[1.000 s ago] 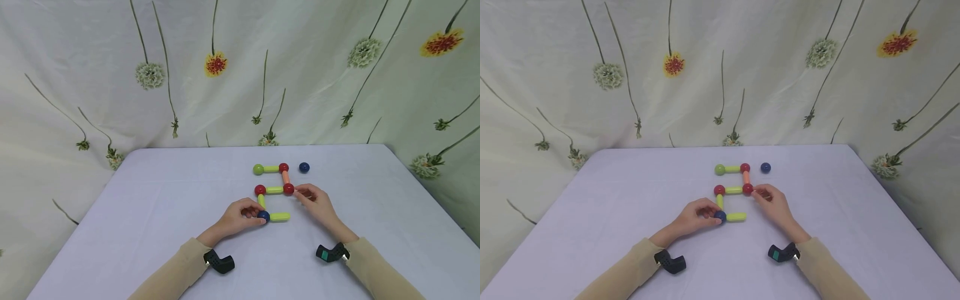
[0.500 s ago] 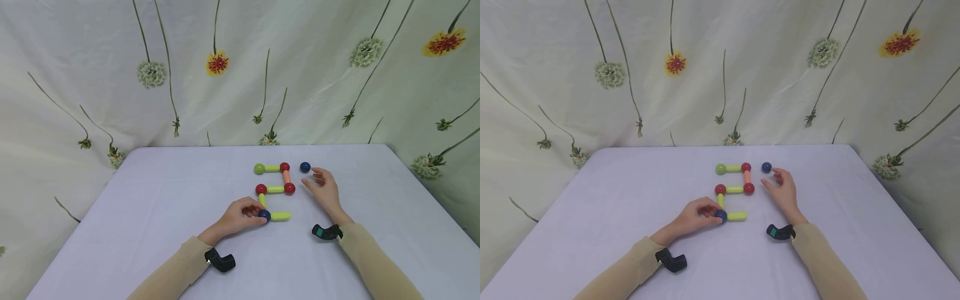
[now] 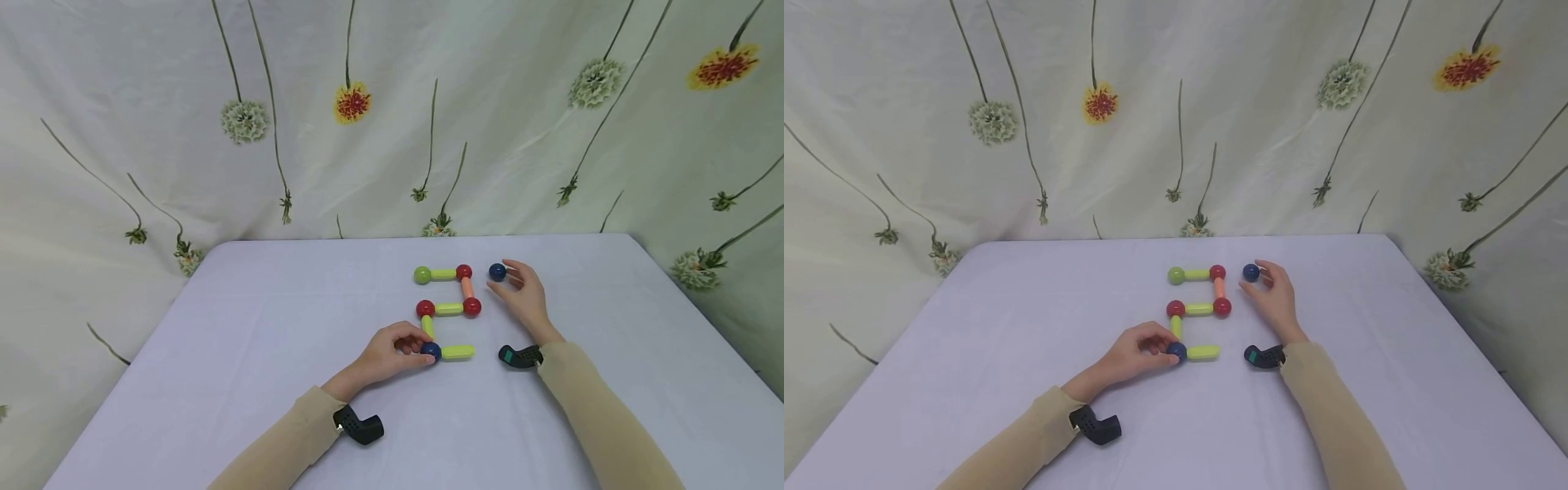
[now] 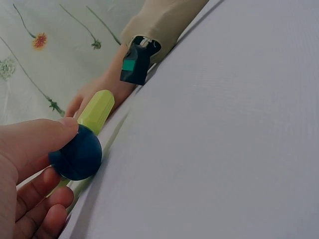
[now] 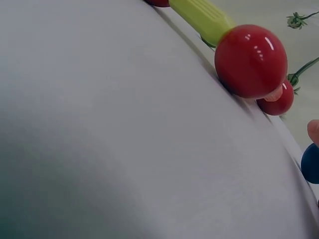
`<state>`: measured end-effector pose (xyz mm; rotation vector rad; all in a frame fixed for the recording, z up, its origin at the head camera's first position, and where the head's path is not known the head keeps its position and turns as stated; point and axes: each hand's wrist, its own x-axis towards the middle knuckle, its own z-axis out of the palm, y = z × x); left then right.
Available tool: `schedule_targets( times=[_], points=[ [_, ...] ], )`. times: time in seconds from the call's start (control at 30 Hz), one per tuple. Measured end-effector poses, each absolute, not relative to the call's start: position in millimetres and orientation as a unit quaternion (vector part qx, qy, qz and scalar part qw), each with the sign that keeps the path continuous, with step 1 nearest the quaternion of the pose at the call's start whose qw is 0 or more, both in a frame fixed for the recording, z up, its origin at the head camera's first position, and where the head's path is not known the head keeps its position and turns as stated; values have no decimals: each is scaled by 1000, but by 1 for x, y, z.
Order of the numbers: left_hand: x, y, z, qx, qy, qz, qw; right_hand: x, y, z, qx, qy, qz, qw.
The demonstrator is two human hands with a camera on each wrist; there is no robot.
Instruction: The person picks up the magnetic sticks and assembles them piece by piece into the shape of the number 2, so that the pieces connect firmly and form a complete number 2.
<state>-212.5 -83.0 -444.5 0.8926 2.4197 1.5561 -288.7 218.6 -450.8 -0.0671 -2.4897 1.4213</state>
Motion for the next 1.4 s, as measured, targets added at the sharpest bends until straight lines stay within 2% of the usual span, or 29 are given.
schedule_targets(
  times=[0.53,0.93,1.4],
  points=[
    [-210,-83,-442,296,801,516,64,-297,217,-451,-30,-881,452,134],
    [-210,-83,-443,297,802,515,62,-286,219,-445,-96,-827,534,144],
    [-210,-82,-440,291,805,513,64,-258,224,-439,-97,-812,569,88]
  ],
)
